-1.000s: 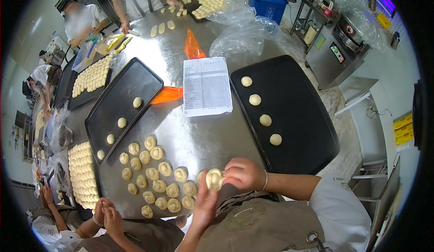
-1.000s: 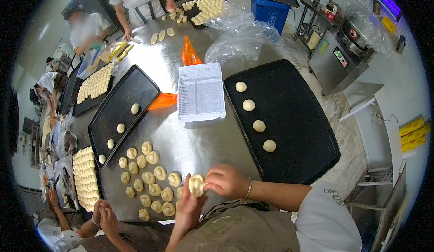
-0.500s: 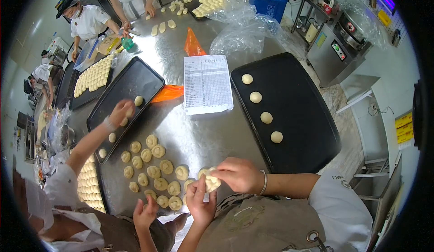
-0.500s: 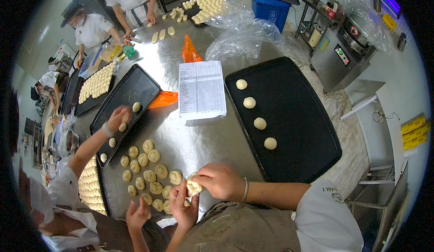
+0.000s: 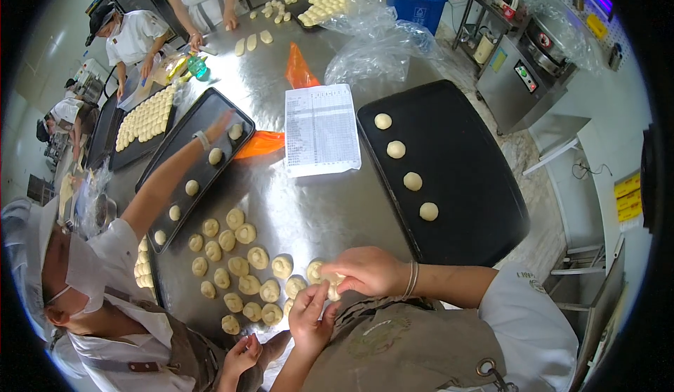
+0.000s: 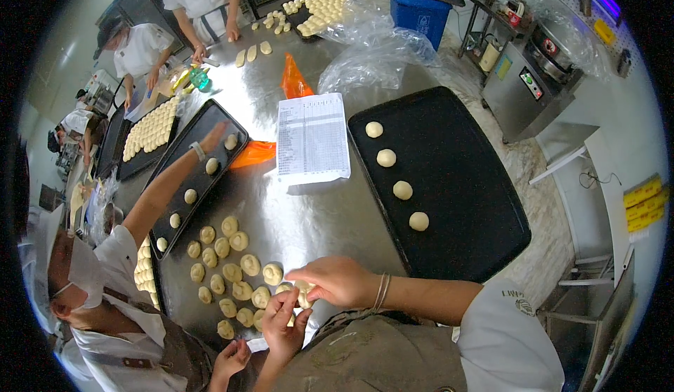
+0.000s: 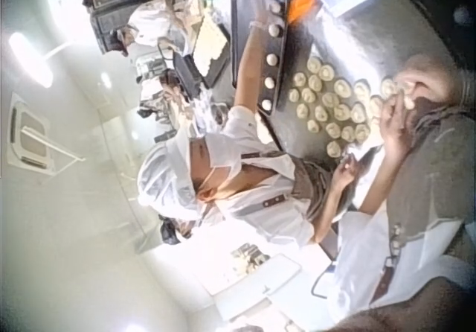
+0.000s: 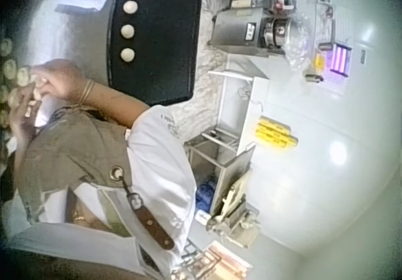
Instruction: Shape pieces of dough into rounds and arrange them onto a baking tray.
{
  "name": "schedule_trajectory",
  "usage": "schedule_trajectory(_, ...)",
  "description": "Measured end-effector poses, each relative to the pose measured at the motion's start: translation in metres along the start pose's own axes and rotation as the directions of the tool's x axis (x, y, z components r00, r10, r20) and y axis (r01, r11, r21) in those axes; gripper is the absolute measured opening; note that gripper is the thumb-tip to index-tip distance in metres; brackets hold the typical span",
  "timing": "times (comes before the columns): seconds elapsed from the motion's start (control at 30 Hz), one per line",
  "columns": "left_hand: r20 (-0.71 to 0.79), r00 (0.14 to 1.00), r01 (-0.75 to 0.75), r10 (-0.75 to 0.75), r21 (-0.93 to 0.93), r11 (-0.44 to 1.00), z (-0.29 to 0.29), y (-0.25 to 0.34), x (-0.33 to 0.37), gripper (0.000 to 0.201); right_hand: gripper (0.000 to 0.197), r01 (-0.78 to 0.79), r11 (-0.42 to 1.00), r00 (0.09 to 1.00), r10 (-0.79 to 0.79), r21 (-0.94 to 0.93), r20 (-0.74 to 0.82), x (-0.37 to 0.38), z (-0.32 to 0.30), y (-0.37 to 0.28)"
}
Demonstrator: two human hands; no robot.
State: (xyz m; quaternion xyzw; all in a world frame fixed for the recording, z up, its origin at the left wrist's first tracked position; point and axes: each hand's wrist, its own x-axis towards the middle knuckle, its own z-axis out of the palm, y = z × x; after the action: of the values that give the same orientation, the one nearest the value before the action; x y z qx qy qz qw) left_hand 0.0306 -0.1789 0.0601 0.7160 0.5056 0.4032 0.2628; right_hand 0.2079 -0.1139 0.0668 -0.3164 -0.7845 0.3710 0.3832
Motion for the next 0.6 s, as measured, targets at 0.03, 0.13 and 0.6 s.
schedule_trajectory(0.03, 0.004, 1.000, -0.015, 0.015, -0.002, 1.000, -0.001, -0.001, 0.000, 0.043, 0.013, 0.054, 0.998, 0.996, -0.052, -0.022, 0.077, 0.001, -0.001, 0.000)
schedule_trajectory(0.13, 0.006, 1.000, 0.007, -0.008, 0.039, 0.999, -0.003, 0.001, 0.001, 0.039, 0.015, 0.091, 0.993, 0.996, -0.089, -0.079, 0.029, -0.004, 0.001, 0.007)
schedule_trajectory(0.6, -0.018, 0.996, -0.090, 0.089, -0.095, 0.991, 0.012, 0.016, 0.026, 0.011, 0.020, -0.039, 0.998, 0.966, 0.028, -0.041, -0.256, -0.033, 0.002, -0.009)
